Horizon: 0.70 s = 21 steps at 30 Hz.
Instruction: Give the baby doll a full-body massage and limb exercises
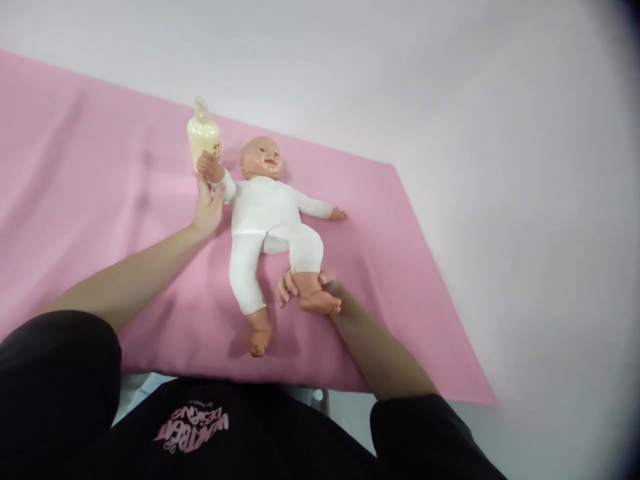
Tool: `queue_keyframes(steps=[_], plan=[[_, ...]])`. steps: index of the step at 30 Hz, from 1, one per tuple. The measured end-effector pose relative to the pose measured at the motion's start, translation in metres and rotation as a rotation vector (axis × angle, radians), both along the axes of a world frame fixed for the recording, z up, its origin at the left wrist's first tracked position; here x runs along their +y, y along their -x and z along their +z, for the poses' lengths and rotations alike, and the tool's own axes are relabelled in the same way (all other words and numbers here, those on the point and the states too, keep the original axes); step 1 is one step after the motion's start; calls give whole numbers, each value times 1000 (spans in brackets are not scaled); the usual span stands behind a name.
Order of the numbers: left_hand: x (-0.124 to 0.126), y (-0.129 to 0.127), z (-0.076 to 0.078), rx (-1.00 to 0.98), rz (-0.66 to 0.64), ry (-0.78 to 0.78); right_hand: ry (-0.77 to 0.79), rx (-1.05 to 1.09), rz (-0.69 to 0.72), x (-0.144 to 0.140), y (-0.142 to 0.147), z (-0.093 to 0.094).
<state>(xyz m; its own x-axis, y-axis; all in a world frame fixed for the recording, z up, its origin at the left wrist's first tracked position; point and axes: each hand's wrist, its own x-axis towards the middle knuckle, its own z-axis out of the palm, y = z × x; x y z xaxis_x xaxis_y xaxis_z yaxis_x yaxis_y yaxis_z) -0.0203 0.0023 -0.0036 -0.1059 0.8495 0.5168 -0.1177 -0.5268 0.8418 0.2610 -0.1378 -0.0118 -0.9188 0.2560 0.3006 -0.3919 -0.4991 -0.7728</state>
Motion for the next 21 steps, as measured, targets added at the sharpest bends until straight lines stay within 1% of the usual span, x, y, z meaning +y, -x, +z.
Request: queue_keyframes(steps=[2, 4, 7, 10, 14, 21], plan=[[-1, 0, -4, 181, 3, -153, 68, 76, -92, 4, 0, -1], [-6, -1, -4, 367, -29, -245, 164, 70, -219, 6, -2, 2], [-14, -4, 2, 617, -101, -319, 349, -72, -417, 8, -4, 13], [-16, -5, 6, 803, -151, -372, 487, -208, -552, 8, -5, 21], [-13, -5, 4, 924, -156, -401, 559, -307, -604, 9, -3, 21], [-12, -6, 3, 945, -153, -427, 585, -349, -630, 9, -1, 22]])
